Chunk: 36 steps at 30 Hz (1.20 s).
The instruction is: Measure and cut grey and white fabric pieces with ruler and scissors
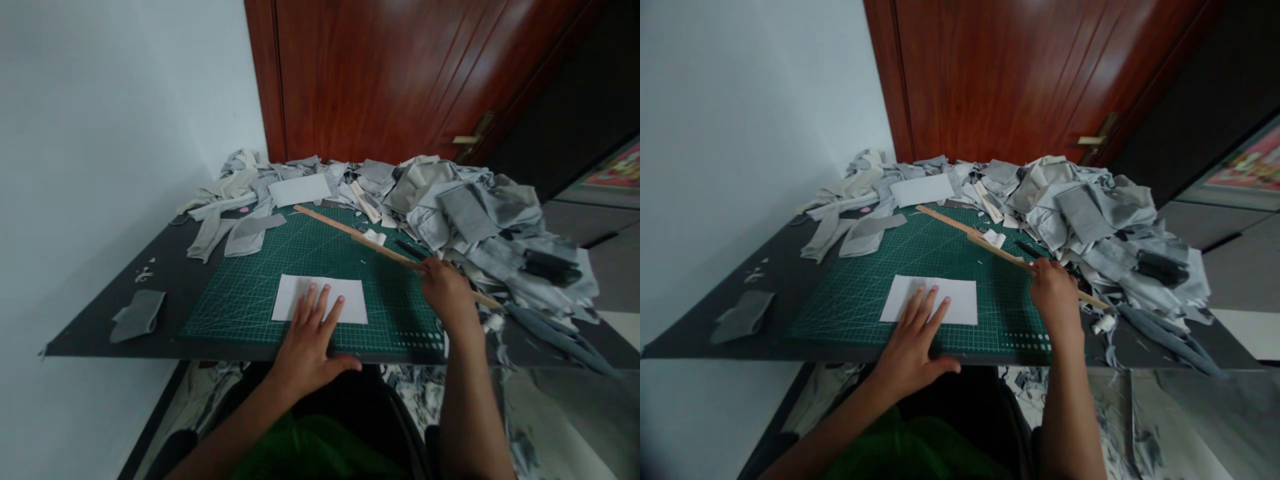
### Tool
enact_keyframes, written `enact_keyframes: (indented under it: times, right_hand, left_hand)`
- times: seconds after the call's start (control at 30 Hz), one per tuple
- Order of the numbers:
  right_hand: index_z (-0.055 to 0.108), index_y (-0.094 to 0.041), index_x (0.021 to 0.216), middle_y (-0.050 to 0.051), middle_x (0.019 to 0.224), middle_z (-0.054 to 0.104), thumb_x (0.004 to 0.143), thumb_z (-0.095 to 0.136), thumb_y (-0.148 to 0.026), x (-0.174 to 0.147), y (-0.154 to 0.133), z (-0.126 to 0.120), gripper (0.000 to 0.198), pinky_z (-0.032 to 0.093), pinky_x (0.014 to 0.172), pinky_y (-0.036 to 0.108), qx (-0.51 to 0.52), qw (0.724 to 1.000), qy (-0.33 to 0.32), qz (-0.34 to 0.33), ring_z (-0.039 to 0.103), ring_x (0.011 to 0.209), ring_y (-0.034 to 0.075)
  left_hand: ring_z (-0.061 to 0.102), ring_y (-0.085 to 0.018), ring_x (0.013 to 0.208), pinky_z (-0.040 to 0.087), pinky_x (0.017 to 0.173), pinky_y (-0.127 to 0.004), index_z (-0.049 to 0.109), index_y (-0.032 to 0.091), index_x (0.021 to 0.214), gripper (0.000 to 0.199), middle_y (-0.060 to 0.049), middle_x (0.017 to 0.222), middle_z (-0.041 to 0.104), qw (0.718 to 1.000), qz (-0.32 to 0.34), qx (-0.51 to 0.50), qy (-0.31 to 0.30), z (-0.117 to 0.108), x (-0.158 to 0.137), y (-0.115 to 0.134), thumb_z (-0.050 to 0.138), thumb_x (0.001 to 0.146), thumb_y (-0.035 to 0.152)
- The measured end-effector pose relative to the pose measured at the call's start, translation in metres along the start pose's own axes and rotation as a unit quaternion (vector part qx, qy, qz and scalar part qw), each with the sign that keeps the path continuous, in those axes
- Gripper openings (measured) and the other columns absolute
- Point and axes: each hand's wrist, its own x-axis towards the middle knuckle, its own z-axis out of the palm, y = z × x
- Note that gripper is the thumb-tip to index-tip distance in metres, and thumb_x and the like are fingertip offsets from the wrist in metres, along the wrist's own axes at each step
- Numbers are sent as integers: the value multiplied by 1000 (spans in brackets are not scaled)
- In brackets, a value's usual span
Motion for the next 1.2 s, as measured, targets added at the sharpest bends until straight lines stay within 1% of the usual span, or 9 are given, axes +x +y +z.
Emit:
enact_keyframes:
  times: [0.1, 0.17, 0.23, 0.3, 0.4, 0.5, 0.63, 0.9, 1.2]
  right_hand:
    - [66, -18, 109, 14, 99, 68, 95, 46, -14, -7, -33, -12, 25, 45, 79, 37, 77, 995, -13, -66, 64, 89, 29]
    - [67, -21, 114, 12, 101, 69, 94, 48, -11, -14, -59, -11, 29, 46, 85, 36, 157, 977, -68, -130, 65, 93, 27]
    - [67, -21, 117, 10, 102, 70, 95, 50, -10, -22, -85, -6, 30, 47, 88, 33, 234, 945, -136, -184, 65, 94, 24]
    - [67, -20, 119, 9, 104, 70, 96, 50, -10, -28, -106, 0, 30, 47, 89, 31, 296, 910, -187, -222, 64, 97, 22]
    - [68, -19, 117, 8, 103, 68, 98, 51, -11, -34, -123, 8, 27, 46, 91, 30, 325, 890, -218, -236, 64, 97, 20]
    - [72, -19, 112, 8, 102, 66, 97, 55, -11, -34, -125, 13, 24, 46, 90, 30, 295, 900, -223, -232, 63, 95, 19]
    - [74, -21, 110, 9, 110, 68, 92, 62, -11, -31, -118, 18, 23, 42, 99, 36, 256, 914, -217, -227, 60, 108, 23]
    - [75, -20, 103, 7, 103, 71, 86, 66, -7, -28, -112, 20, 23, 46, 94, 34, 269, 902, -235, -245, 63, 103, 23]
    - [73, -22, 105, 8, 104, 69, 87, 63, -9, -33, -109, 28, 25, 46, 96, 34, 270, 897, -254, -238, 63, 105, 25]
  left_hand:
    - [24, -37, 152, 32, 118, -57, 37, 13, 151, 68, -21, 162, 29, 990, -63, -33, 121, 0, -6, -2, 45, 101, 58]
    - [39, -35, 145, 38, 114, -53, 52, 16, 139, 46, -18, 152, 47, 985, -46, -14, 167, 2, -9, 0, 50, 102, 43]
    - [52, -33, 133, 43, 109, -49, 62, 19, 128, 35, -14, 135, 63, 984, 24, 44, 173, 5, -12, 4, 56, 99, 37]
    - [61, -31, 121, 45, 103, -46, 67, 18, 122, 31, -11, 123, 70, 980, 80, 104, 151, 9, -13, 9, 58, 98, 36]
    - [64, -32, 112, 47, 96, -47, 70, 13, 116, 37, -13, 118, 73, 986, 48, 129, 89, 13, -12, 13, 56, 99, 42]
    - [64, -35, 112, 48, 96, -50, 71, 12, 116, 41, -16, 116, 73, 992, 9, 112, 59, 16, -12, 13, 54, 99, 44]
    - [64, -34, 114, 48, 98, -50, 72, 12, 115, 39, -16, 116, 73, 991, 11, 109, 77, 17, -12, 13, 53, 100, 41]
    - [63, -33, 117, 51, 100, -51, 72, 13, 117, 39, -16, 116, 73, 991, 0, 106, 83, 19, -15, 16, 55, 98, 43]
    - [64, -33, 112, 52, 98, -49, 70, 13, 118, 46, -15, 116, 72, 988, -10, 122, 89, 18, -17, 19, 55, 97, 51]
